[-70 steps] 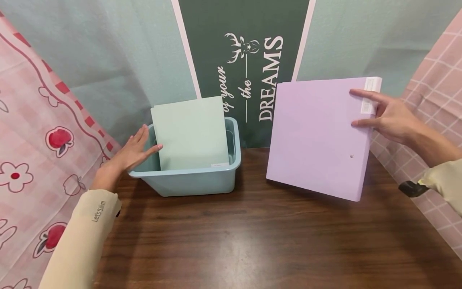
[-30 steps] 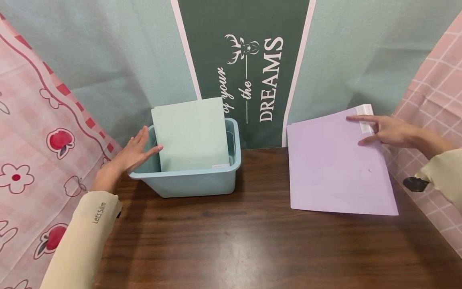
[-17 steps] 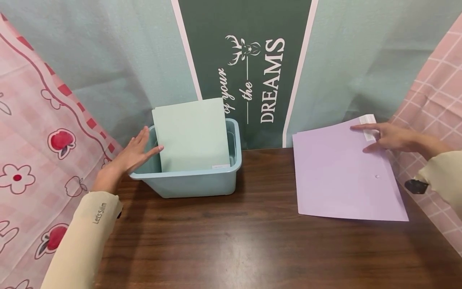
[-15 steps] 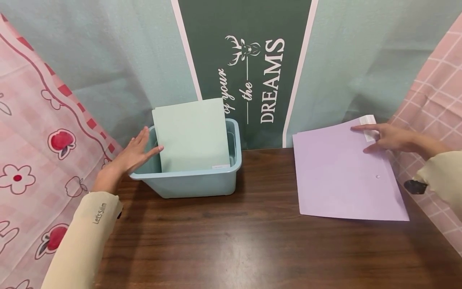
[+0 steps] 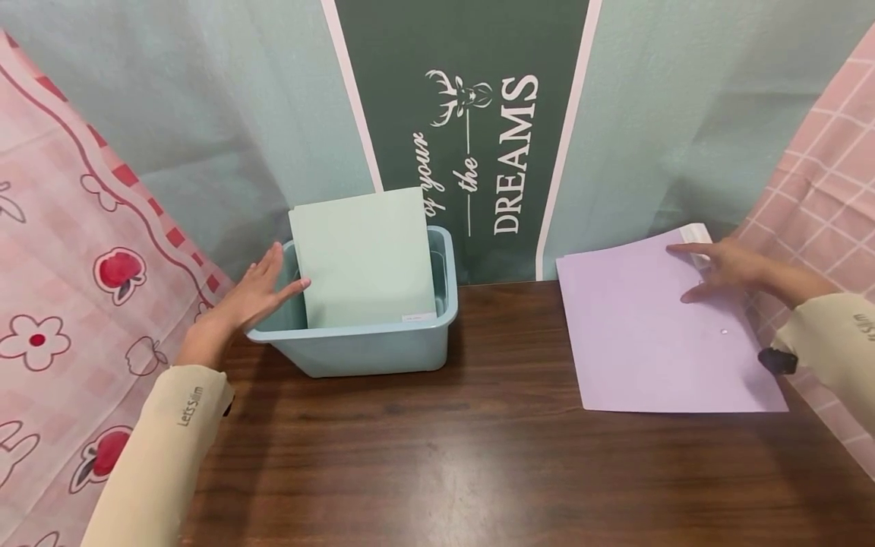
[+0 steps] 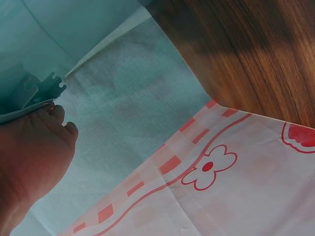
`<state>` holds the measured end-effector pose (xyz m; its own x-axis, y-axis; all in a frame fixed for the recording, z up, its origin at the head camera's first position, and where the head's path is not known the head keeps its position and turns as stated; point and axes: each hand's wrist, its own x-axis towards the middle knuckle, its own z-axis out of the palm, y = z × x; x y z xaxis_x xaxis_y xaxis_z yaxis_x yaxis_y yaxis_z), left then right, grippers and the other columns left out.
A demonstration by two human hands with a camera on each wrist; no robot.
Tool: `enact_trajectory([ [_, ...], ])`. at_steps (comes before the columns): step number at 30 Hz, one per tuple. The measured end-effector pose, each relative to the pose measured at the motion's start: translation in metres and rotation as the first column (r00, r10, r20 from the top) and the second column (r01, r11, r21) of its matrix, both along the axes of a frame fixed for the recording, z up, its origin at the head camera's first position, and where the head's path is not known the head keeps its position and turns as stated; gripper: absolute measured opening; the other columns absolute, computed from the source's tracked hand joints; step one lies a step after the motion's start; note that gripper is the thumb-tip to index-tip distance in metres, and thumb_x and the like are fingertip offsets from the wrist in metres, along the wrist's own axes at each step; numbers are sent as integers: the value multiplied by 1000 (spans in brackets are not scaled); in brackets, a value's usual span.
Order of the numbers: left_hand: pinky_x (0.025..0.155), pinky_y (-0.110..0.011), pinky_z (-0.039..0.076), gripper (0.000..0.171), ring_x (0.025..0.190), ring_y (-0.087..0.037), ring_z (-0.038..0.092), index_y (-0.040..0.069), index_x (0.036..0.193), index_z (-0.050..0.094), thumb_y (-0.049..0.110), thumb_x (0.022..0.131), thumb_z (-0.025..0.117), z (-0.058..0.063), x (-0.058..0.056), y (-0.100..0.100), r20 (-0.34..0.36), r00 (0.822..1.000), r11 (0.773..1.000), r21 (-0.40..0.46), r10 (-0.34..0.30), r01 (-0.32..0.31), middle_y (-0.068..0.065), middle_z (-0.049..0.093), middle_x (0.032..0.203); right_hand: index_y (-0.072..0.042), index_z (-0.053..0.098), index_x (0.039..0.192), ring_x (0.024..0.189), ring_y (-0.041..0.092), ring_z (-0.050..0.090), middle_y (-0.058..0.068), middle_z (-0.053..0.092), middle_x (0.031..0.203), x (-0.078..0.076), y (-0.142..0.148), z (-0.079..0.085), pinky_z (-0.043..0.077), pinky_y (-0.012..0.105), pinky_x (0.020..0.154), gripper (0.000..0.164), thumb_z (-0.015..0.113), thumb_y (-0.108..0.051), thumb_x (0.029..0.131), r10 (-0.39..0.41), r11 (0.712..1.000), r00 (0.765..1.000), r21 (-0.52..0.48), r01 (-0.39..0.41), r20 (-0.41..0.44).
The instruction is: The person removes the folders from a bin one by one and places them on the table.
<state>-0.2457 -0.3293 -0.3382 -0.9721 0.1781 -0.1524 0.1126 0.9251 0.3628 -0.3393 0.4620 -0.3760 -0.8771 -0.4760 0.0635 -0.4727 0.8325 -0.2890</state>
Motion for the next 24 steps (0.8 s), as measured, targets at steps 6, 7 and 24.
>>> enact_trajectory([
  [6,128,-63,-8,103,161,-44,-14,6,164,-23,66,108,39,2,1,1,-1,1000,1000,1,4,-4,-15,-26,173,-4,57,147,62,12,29,-8,27,64,-1,0,-8,31,29,60,98,101,-18,61,8,999,998,44,-5,-61],
  [7,128,-63,-7,103,161,-44,-14,6,164,-23,66,108,39,2,1,1,-2,1000,1000,1,3,-3,-15,-26,173,-5,57,148,63,12,29,-8,27,64,0,1,-10,30,29,60,99,101,-18,60,11,999,997,48,-7,-73],
  [24,128,-61,-9,103,162,-41,-15,6,164,-22,67,108,39,-2,-1,0,0,1000,1000,5,7,-7,-13,-26,174,-23,45,163,73,20,45,4,50,73,-2,18,-33,40,34,64,114,99,-12,63,27,996,997,83,-21,-71],
])
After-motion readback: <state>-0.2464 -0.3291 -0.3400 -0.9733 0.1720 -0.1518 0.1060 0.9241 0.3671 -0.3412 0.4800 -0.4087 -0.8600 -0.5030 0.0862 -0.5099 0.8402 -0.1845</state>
